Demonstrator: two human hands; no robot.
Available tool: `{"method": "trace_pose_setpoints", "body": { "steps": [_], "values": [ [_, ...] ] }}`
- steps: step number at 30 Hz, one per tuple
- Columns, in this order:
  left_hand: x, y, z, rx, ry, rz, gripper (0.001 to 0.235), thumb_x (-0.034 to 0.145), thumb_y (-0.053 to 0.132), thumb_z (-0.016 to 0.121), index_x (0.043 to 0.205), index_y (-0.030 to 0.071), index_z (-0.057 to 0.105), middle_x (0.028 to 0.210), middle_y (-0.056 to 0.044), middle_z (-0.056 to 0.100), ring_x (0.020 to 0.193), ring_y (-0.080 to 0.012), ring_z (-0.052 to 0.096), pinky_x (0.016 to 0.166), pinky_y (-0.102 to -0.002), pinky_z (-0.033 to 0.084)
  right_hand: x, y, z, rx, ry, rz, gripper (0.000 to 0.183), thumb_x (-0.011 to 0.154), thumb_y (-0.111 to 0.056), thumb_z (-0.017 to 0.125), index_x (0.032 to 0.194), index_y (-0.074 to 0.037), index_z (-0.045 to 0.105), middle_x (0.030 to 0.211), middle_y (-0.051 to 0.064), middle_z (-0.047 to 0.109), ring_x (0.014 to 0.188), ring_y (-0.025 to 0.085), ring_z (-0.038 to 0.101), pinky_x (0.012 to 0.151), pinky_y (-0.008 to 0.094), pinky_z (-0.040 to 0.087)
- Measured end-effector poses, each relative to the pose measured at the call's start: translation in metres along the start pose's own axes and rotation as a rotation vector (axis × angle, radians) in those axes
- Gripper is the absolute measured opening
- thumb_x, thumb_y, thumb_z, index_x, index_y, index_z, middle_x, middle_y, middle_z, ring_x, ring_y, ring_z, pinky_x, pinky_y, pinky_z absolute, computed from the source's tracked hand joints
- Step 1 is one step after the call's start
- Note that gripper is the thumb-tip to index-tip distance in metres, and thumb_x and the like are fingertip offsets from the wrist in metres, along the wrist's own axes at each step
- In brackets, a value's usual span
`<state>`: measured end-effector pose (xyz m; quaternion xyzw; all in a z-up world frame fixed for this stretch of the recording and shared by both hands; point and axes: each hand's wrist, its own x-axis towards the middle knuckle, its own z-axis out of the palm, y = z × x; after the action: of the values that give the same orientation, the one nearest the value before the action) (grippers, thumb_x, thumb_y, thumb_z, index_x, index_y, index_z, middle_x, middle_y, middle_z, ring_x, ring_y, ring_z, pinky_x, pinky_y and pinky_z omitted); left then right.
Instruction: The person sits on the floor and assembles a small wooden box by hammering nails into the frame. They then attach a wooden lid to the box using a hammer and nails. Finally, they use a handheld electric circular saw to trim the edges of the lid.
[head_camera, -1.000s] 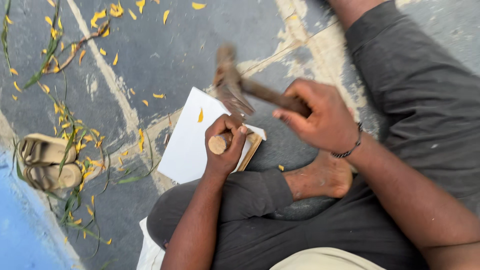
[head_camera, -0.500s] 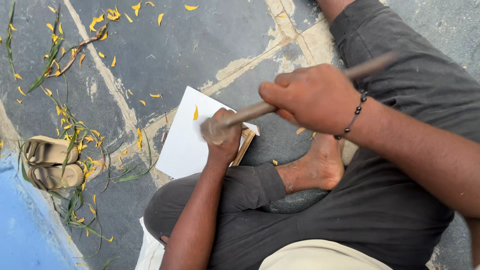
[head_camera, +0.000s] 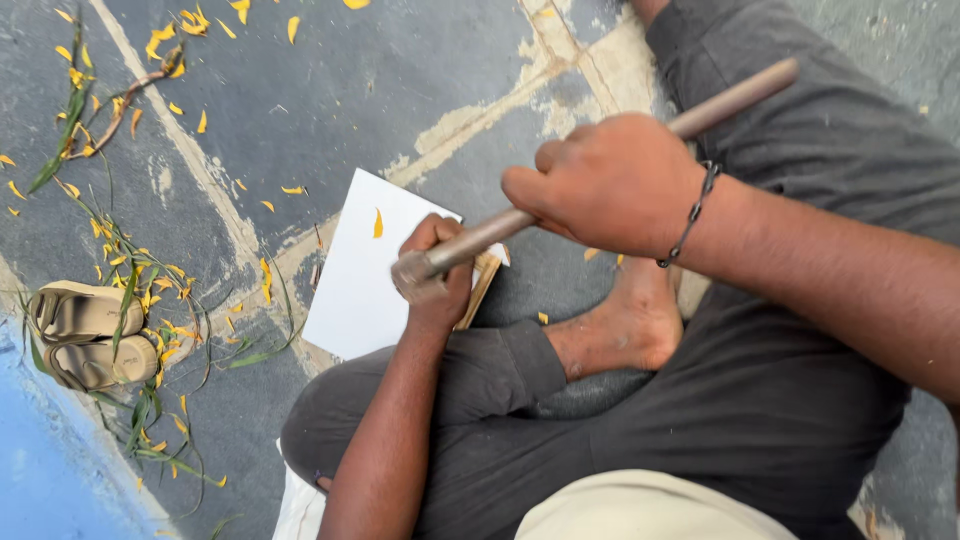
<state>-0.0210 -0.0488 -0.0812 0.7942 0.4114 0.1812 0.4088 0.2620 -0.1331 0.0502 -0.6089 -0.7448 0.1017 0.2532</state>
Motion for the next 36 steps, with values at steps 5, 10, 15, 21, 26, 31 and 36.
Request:
{"method": "trace_pose_setpoints", "body": {
  "steps": [5, 10, 15, 21, 26, 31, 36],
  "values": [
    [0.001, 0.01, -0.004, -0.066, -0.005, 0.159, 0.013, 0.1, 0.012, 0.066, 0.105, 0.001, 0.061, 0.095, -0.01, 0.064, 0.085, -0.0221, 0.063, 0.076, -0.036, 0.051, -0.007, 0.006, -0.003, 0.125, 0.146, 0.001, 0.029, 0.085, -0.03, 0.079, 0.094, -0.011, 0.058, 0.07, 0.002, 0.061, 0.062, 0.026, 0.067, 0.05, 0.041, 0.049],
    [0.0, 0.019, -0.004, -0.341, -0.019, 0.115, 0.016, 0.1, 0.014, 0.063, 0.103, 0.003, 0.053, 0.094, -0.007, 0.063, 0.084, -0.0177, 0.057, 0.074, -0.034, 0.051, -0.004, 0.001, 0.005, 0.327, 0.104, 0.026, 0.027, 0.087, -0.027, 0.077, 0.091, -0.012, 0.055, 0.071, 0.002, 0.061, 0.059, 0.024, 0.065, 0.049, 0.04, 0.049],
    [0.002, 0.022, -0.002, -0.438, -0.014, 0.035, 0.026, 0.103, 0.013, 0.068, 0.086, 0.011, 0.049, 0.077, 0.0, 0.056, 0.07, -0.0061, 0.048, 0.063, -0.026, 0.044, 0.003, 0.002, 0.015, -0.031, -0.107, -0.068, 0.027, 0.088, -0.034, 0.077, 0.089, -0.016, 0.058, 0.068, 0.002, 0.062, 0.059, 0.024, 0.068, 0.046, 0.039, 0.052],
    [0.003, 0.03, -0.007, -0.558, -0.029, 0.031, 0.026, 0.101, 0.015, 0.069, 0.086, 0.011, 0.048, 0.08, -0.001, 0.059, 0.072, -0.0057, 0.051, 0.063, -0.025, 0.046, -0.005, 0.0, 0.012, 0.313, 0.043, -0.022, 0.027, 0.083, -0.031, 0.076, 0.093, -0.012, 0.059, 0.072, 0.002, 0.062, 0.063, 0.025, 0.068, 0.051, 0.04, 0.052],
    [0.001, 0.043, 0.0, -0.616, -0.049, -0.084, 0.026, 0.104, 0.016, 0.068, 0.086, 0.01, 0.049, 0.078, 0.0, 0.058, 0.07, -0.0061, 0.047, 0.062, -0.025, 0.042, 0.004, 0.004, 0.013, -0.056, -0.148, -0.056, 0.022, 0.083, -0.03, 0.077, 0.089, -0.017, 0.06, 0.068, 0.001, 0.062, 0.061, 0.023, 0.07, 0.048, 0.037, 0.054],
    [-0.002, 0.054, -0.008, -0.504, -0.01, -0.104, 0.028, 0.103, 0.018, 0.07, 0.084, 0.009, 0.049, 0.077, 0.0, 0.057, 0.07, -0.0063, 0.045, 0.062, -0.026, 0.041, -0.004, 0.005, 0.007, 0.266, -0.037, -0.04, 0.024, 0.083, -0.031, 0.075, 0.09, -0.013, 0.06, 0.069, 0.001, 0.063, 0.062, 0.022, 0.069, 0.05, 0.038, 0.053],
    [-0.001, 0.059, -0.006, -0.36, -0.04, -0.06, 0.026, 0.103, 0.017, 0.067, 0.085, 0.009, 0.051, 0.077, 0.0, 0.058, 0.071, -0.0063, 0.048, 0.064, -0.025, 0.043, -0.004, 0.003, 0.013, 0.174, -0.103, -0.035, 0.023, 0.083, -0.03, 0.076, 0.09, -0.014, 0.061, 0.071, 0.001, 0.064, 0.062, 0.022, 0.069, 0.051, 0.038, 0.054]
  ]
}}
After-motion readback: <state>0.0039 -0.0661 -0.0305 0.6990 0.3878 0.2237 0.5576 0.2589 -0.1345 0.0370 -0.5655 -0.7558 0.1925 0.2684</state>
